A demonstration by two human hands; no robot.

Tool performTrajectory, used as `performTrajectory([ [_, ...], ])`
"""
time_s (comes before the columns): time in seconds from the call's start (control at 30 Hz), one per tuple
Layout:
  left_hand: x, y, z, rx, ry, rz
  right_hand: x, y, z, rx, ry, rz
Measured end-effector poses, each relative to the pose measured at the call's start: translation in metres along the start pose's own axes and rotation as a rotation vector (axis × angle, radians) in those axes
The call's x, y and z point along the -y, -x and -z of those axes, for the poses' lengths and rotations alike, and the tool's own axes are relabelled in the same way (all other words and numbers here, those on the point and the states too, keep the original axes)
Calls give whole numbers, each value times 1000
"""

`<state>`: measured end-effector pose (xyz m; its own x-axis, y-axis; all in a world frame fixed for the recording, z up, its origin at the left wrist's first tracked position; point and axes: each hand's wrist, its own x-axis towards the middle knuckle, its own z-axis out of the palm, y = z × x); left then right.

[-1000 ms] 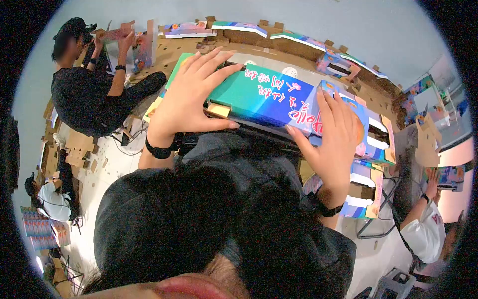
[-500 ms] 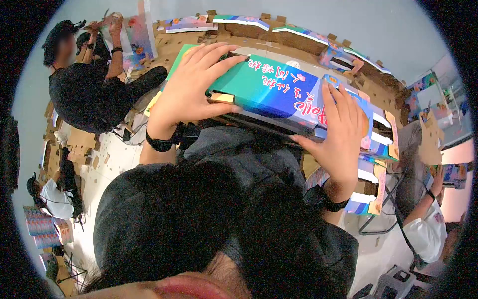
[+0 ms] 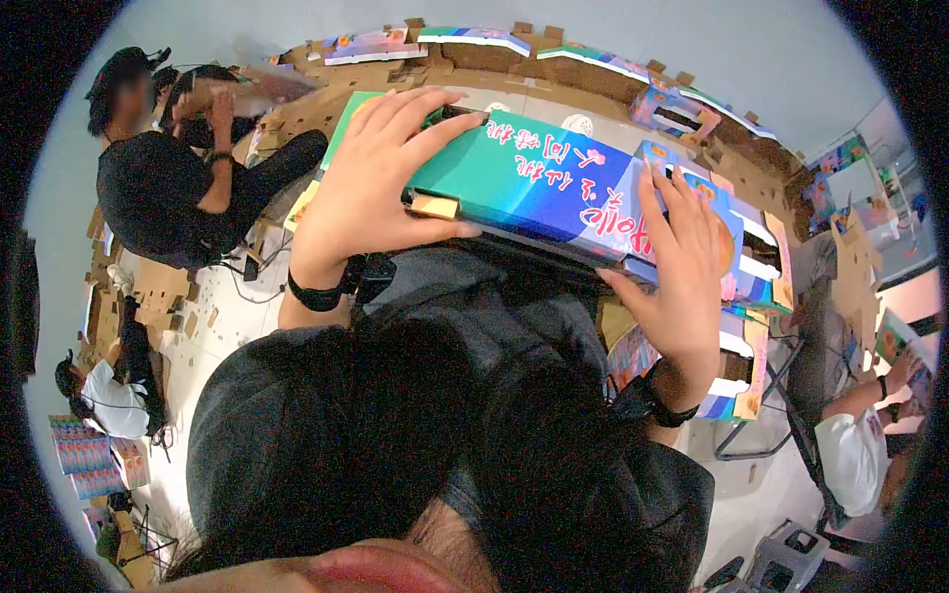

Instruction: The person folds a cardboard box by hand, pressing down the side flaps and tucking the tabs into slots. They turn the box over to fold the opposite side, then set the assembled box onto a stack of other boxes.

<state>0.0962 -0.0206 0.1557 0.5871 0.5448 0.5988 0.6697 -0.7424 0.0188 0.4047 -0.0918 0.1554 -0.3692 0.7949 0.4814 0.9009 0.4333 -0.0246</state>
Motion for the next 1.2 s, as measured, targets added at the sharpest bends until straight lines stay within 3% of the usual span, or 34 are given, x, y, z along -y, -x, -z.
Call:
performTrajectory([
  [1.2,5,2,1,-17,85,10,6,1,-1,-34,-5,-8],
])
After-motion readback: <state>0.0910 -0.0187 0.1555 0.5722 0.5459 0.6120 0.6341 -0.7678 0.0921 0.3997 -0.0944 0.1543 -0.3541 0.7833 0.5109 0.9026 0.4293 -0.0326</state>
